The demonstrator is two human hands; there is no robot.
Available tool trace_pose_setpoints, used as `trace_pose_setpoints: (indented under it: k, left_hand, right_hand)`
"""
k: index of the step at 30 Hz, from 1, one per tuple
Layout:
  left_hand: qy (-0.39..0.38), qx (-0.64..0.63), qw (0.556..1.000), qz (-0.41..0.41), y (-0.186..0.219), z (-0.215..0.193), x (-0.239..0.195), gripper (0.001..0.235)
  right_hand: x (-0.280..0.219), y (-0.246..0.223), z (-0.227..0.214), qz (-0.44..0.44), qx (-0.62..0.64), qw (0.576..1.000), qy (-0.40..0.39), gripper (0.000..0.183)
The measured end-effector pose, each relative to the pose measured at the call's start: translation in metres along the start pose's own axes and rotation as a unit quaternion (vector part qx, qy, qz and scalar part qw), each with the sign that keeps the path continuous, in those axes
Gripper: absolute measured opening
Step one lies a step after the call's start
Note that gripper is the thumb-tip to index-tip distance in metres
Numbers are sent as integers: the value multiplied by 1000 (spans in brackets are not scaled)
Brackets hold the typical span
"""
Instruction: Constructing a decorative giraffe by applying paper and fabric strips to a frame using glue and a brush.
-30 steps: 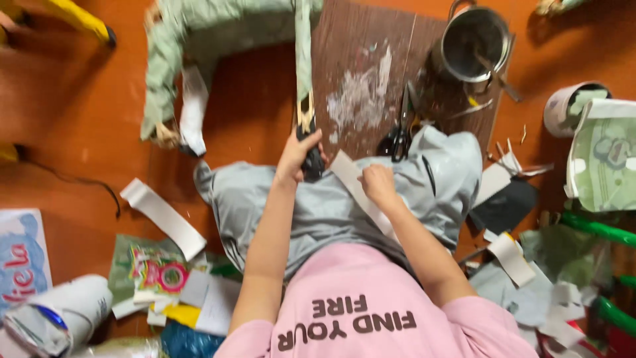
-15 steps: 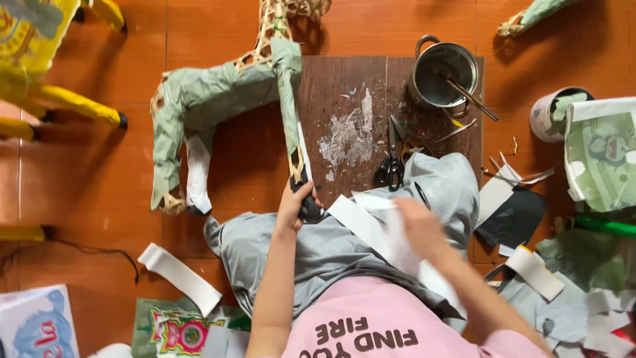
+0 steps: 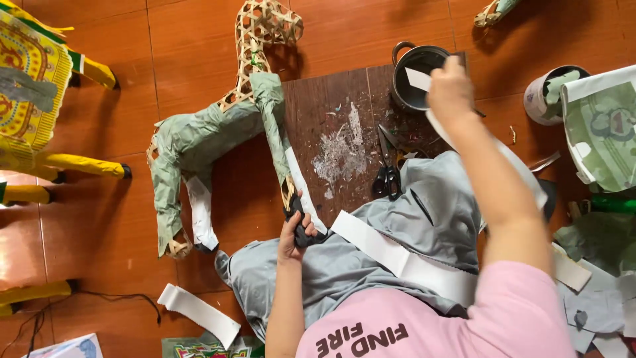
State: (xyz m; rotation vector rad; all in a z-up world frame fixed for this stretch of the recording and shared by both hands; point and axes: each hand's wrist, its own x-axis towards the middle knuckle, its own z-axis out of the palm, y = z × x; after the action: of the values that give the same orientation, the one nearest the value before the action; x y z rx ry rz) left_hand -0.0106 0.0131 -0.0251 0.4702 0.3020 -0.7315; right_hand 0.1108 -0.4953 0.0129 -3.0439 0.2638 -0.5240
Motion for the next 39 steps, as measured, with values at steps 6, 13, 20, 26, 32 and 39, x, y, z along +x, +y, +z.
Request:
trace_pose_setpoints:
  k: [6, 13, 20, 26, 32, 39]
  left_hand:
    - [44, 39, 998, -5, 3, 23, 1, 59]
    - [160, 163, 973, 10, 1, 10, 8, 32]
    - [180, 172, 968, 27, 7, 41, 12, 37]
    - [205, 224, 945, 122, -5, 14, 26, 74]
    - [242, 210, 905, 281, 1, -20, -5, 50]
    - [276, 291, 885, 238, -9, 22, -57, 30]
  right_hand:
    - [11, -27, 107, 37, 13, 999, 18, 31]
    - [30, -54, 130, 338, 232, 901, -139, 26]
    - [1, -38, 142, 181, 213, 945, -172, 34]
    - [-48, -128, -17, 31, 475, 871, -122, 39]
    - [-152, -252, -85, -240, 456, 852, -90, 45]
    - [-183, -310, -102, -346, 359, 856, -140, 52]
